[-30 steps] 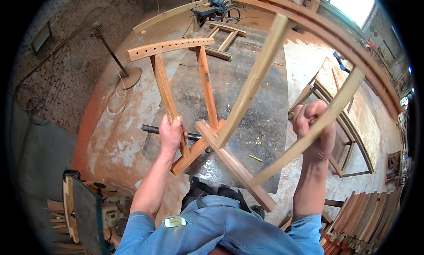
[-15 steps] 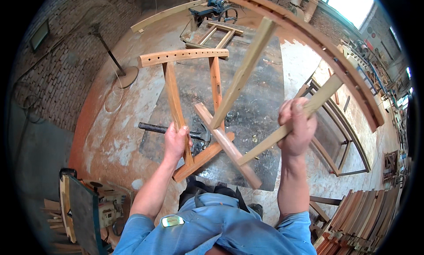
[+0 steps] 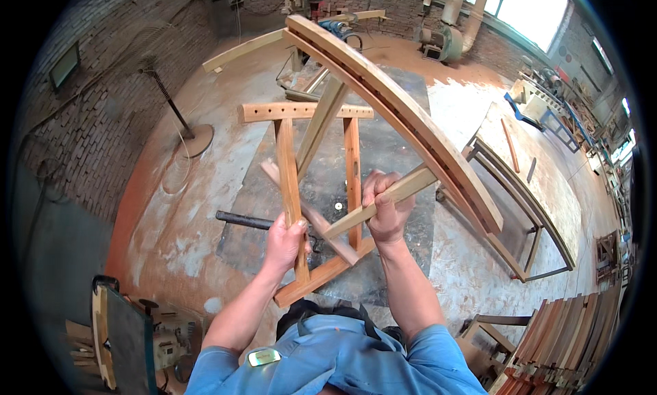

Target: The person assembles a wooden chair frame by hand, aligning pre-drilled wooden components and inserting dowels and screws to join the parts. The person repeatedly reorients the frame to access different joints and tightens fasteners to secure the structure.

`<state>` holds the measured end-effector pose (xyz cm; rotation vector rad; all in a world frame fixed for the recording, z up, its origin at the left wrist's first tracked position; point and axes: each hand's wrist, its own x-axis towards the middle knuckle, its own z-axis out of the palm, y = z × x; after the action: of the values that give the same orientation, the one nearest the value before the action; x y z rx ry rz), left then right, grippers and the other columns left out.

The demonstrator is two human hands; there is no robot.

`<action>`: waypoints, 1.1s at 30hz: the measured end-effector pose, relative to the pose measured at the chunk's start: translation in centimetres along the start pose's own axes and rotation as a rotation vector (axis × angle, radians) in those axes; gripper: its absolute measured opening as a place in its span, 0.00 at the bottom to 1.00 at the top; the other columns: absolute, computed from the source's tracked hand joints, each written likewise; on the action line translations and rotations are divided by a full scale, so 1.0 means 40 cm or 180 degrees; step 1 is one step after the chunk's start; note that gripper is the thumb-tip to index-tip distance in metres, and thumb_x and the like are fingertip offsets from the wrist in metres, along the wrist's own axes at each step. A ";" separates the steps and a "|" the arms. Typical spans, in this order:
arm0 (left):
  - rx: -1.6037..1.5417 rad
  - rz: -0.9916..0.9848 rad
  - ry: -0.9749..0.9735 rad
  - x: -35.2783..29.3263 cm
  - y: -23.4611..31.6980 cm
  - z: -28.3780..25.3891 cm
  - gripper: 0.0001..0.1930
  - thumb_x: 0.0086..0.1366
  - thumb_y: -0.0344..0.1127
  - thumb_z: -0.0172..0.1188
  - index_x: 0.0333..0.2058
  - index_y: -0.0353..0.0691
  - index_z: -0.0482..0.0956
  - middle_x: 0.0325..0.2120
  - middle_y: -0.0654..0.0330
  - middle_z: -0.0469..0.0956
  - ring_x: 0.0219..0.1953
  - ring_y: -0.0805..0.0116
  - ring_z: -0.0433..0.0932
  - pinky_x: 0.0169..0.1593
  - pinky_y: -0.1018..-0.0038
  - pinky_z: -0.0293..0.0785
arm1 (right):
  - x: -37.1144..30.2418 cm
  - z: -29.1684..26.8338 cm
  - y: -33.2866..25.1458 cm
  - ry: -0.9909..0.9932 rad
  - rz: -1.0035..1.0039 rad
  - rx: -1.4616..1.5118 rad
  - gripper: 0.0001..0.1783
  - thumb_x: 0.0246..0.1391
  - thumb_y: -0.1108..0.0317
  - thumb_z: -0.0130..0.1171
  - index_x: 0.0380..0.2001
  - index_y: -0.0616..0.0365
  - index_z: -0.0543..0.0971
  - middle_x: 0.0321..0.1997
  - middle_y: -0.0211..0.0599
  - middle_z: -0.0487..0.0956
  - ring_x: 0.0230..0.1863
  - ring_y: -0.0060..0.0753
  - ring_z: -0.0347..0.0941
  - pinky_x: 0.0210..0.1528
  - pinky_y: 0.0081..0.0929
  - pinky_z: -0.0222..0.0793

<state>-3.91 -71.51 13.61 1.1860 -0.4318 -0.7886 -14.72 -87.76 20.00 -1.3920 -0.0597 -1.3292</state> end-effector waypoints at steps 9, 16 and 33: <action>0.0555 -0.0023 0.0344 -0.009 0.025 0.087 0.08 0.64 0.35 0.53 0.35 0.39 0.64 0.19 0.61 0.70 0.13 0.73 0.70 0.16 0.77 0.68 | 0.037 0.022 0.042 0.0358 -0.0610 -0.0038 0.23 0.55 0.54 0.62 0.21 0.58 0.64 0.16 0.30 0.64 0.21 0.25 0.63 0.22 0.23 0.59; -0.0022 -0.0063 0.0024 -0.003 -0.044 0.070 0.08 0.64 0.37 0.52 0.35 0.40 0.64 0.19 0.61 0.69 0.12 0.74 0.69 0.15 0.79 0.68 | 0.026 -0.002 0.096 0.0453 -0.0483 0.0295 0.25 0.57 0.48 0.59 0.22 0.56 0.64 0.15 0.29 0.65 0.17 0.24 0.62 0.23 0.23 0.58; -0.0843 -0.0244 -0.0976 0.114 0.046 -0.029 0.21 0.64 0.51 0.55 0.46 0.43 0.64 0.16 0.60 0.65 0.10 0.69 0.68 0.12 0.75 0.67 | 0.091 -0.043 0.008 -0.0247 0.0003 -0.0146 0.30 0.48 0.39 0.65 0.26 0.56 0.69 0.13 0.26 0.66 0.16 0.21 0.63 0.17 0.21 0.56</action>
<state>0.47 -73.84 14.47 0.8410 -0.5175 -1.0659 -14.32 -91.34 21.86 -1.4822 -0.0808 -1.2826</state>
